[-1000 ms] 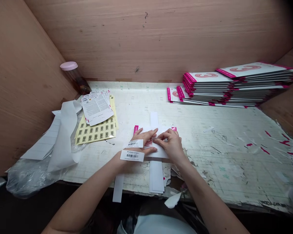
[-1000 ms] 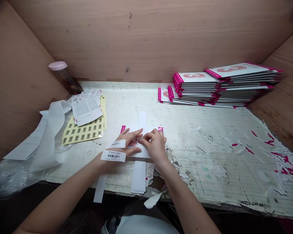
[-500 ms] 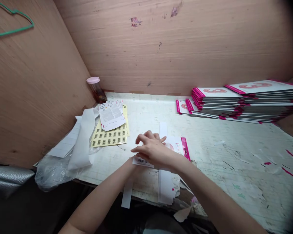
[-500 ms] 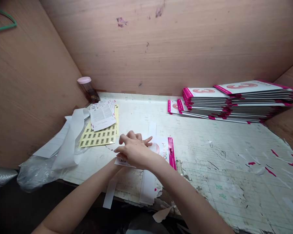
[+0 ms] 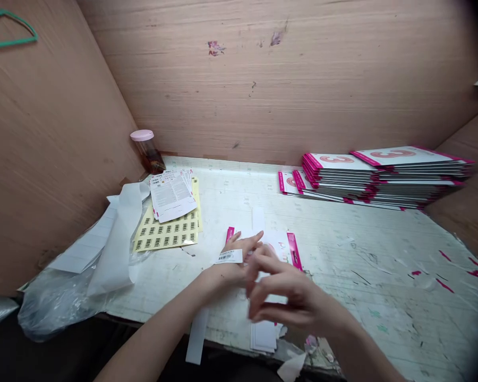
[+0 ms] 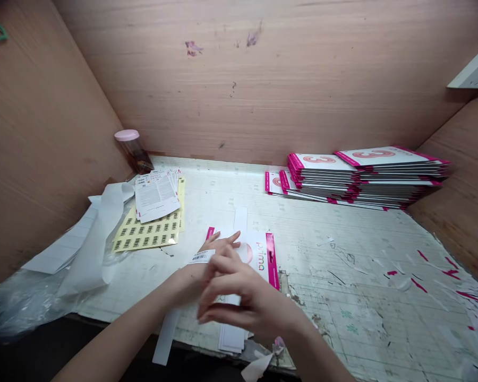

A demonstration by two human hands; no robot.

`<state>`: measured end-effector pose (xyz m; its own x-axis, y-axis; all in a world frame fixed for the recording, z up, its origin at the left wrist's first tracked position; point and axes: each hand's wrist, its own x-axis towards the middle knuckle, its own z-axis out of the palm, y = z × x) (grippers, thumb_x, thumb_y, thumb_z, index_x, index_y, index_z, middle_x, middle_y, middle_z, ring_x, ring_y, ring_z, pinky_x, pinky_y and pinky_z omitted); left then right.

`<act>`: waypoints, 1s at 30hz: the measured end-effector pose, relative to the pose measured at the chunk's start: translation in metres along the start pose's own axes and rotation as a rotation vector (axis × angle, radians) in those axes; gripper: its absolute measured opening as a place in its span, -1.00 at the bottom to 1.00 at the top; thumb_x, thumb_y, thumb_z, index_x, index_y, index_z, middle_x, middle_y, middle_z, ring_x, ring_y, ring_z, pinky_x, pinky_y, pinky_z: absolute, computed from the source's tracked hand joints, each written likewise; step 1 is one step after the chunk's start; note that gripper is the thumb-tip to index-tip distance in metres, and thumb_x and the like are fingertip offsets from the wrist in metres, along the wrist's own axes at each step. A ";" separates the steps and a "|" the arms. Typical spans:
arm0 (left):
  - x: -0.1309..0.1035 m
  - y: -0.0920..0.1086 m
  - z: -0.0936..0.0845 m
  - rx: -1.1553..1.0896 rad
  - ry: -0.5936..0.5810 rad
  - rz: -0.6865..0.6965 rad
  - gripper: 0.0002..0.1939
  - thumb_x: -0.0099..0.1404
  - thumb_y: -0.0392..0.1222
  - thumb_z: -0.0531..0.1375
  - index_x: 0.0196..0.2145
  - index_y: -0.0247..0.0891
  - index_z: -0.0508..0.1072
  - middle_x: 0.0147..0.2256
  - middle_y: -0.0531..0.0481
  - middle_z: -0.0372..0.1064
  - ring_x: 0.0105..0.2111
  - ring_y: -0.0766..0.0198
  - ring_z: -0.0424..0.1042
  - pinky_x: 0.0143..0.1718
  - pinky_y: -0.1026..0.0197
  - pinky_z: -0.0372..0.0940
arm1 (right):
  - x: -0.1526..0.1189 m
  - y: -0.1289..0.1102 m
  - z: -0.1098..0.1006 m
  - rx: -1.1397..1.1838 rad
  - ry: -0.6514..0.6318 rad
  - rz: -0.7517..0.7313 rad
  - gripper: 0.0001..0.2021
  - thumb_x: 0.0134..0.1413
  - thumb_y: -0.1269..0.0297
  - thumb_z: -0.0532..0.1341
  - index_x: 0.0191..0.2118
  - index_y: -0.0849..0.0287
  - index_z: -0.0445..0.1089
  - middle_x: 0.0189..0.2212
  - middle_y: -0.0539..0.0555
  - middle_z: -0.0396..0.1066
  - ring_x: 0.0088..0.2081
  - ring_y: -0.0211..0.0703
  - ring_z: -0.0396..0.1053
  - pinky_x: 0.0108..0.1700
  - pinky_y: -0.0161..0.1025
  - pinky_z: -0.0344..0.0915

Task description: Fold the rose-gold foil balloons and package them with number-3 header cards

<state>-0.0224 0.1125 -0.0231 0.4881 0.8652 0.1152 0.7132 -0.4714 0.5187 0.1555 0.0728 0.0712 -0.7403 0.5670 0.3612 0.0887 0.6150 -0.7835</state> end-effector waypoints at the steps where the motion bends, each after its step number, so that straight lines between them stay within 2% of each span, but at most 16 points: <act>1: 0.001 0.000 -0.002 -0.027 0.001 0.006 -0.33 0.25 0.03 0.20 0.26 0.06 0.07 0.05 0.06 0.41 0.05 0.07 0.39 0.25 -0.25 0.11 | -0.010 0.006 -0.006 0.155 0.089 0.090 -0.83 0.24 0.14 0.22 -0.36 0.02 0.46 -0.33 0.01 0.36 -0.22 -0.13 0.32 -0.11 -0.09 0.31; 2: 0.002 0.000 -0.003 -0.060 0.000 0.013 -0.33 0.29 0.01 0.16 0.30 0.03 0.02 0.07 0.05 0.42 0.08 0.11 0.38 0.31 -0.22 0.01 | -0.018 0.016 -0.010 0.263 0.203 0.200 -0.80 0.22 0.09 0.23 -0.37 0.05 0.44 -0.36 0.02 0.35 -0.28 -0.15 0.33 -0.19 -0.14 0.33; 4: 0.003 0.000 -0.004 -0.123 0.000 0.022 -0.31 0.34 -0.03 0.12 0.34 -0.03 -0.05 0.10 0.03 0.42 0.15 0.16 0.33 0.36 -0.17 -0.14 | -0.027 0.043 -0.013 0.324 0.416 0.434 -0.73 0.16 0.01 0.24 -0.39 0.11 0.39 -0.42 0.01 0.35 -0.40 -0.19 0.31 -0.37 -0.21 0.29; 5: 0.003 0.000 -0.003 -0.144 0.003 0.029 -0.30 0.34 -0.05 0.13 0.35 -0.05 -0.06 0.10 0.02 0.42 0.16 0.18 0.32 0.37 -0.14 -0.17 | -0.029 0.058 -0.012 0.301 0.469 0.525 -0.70 0.13 -0.02 0.25 -0.39 0.13 0.37 -0.46 0.01 0.35 -0.44 -0.20 0.30 -0.42 -0.24 0.27; 7: 0.003 -0.001 -0.002 -0.151 0.013 0.042 -0.28 0.32 -0.11 0.13 0.35 -0.07 -0.05 0.09 0.03 0.43 0.14 0.20 0.34 0.37 -0.10 -0.17 | -0.027 0.084 -0.007 0.221 0.485 0.618 -0.65 0.08 -0.08 0.23 -0.38 0.15 0.37 -0.52 0.01 0.35 -0.49 -0.19 0.31 -0.45 -0.23 0.26; 10: 0.003 -0.001 0.000 -0.136 0.024 0.046 -0.29 0.31 -0.16 0.11 0.35 -0.10 -0.04 0.03 0.04 0.45 0.03 0.24 0.42 0.37 -0.05 -0.14 | -0.018 0.109 0.003 0.110 0.514 0.607 -0.64 0.07 -0.09 0.20 -0.38 0.15 0.38 -0.50 0.03 0.37 -0.42 -0.13 0.34 -0.31 -0.14 0.30; 13: 0.004 0.001 -0.001 -0.129 0.026 0.032 -0.28 0.29 -0.16 0.11 0.35 -0.13 -0.03 0.00 0.02 0.46 0.01 0.23 0.43 0.36 -0.05 -0.11 | -0.012 0.116 0.006 -0.050 0.569 0.595 -0.70 0.07 -0.01 0.19 -0.44 0.13 0.40 -0.45 0.06 0.36 -0.28 -0.05 0.29 -0.12 -0.03 0.23; 15: 0.004 0.002 -0.003 -0.132 0.027 0.030 -0.27 0.28 -0.15 0.12 0.35 -0.14 -0.03 -0.01 0.02 0.46 0.02 0.21 0.42 0.36 -0.06 -0.10 | -0.011 0.118 0.006 -0.130 0.577 0.594 -0.73 0.07 0.04 0.18 -0.46 0.12 0.41 -0.44 0.08 0.37 -0.21 0.00 0.25 -0.06 -0.01 0.16; 20: 0.003 0.008 -0.008 -0.128 -0.007 -0.035 -0.25 0.26 -0.14 0.15 0.35 -0.14 -0.01 -0.04 0.00 0.49 0.04 0.13 0.41 0.36 -0.07 -0.08 | -0.010 0.123 0.005 -0.234 0.566 0.608 -0.83 0.01 0.12 0.21 -0.43 0.11 0.40 -0.40 0.09 0.37 -0.21 0.01 0.21 -0.13 -0.07 0.15; 24: 0.002 0.009 -0.010 -0.123 -0.035 -0.102 -0.24 0.26 -0.10 0.17 0.36 -0.11 0.00 0.08 -0.04 0.41 0.21 0.01 0.25 0.34 -0.13 -0.07 | -0.010 0.126 0.006 -0.292 0.541 0.618 -0.86 -0.05 0.17 0.28 -0.42 0.11 0.38 -0.38 0.07 0.37 -0.21 0.00 0.22 -0.15 -0.10 0.17; 27: 0.002 0.007 -0.007 -0.121 -0.023 -0.088 -0.24 0.26 -0.10 0.16 0.36 -0.15 0.00 0.14 -0.08 0.35 0.27 0.00 0.15 0.34 -0.13 -0.09 | -0.009 0.126 0.008 -0.349 0.530 0.635 -0.86 -0.07 0.21 0.31 -0.41 0.10 0.36 -0.37 0.05 0.37 -0.20 0.00 0.22 -0.14 -0.10 0.16; 30: 0.001 0.003 -0.004 -0.123 0.007 -0.052 -0.22 0.25 -0.12 0.18 0.36 -0.19 -0.02 0.14 -0.10 0.34 0.24 0.05 0.19 0.35 -0.10 -0.10 | -0.008 0.125 0.010 -0.414 0.524 0.660 -0.85 -0.08 0.24 0.33 -0.40 0.10 0.36 -0.35 0.04 0.36 -0.19 0.00 0.22 -0.12 -0.10 0.16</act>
<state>-0.0213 0.1128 -0.0181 0.4480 0.8894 0.0911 0.6704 -0.4016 0.6239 0.1655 0.1397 -0.0345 -0.0700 0.9832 0.1683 0.6881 0.1698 -0.7055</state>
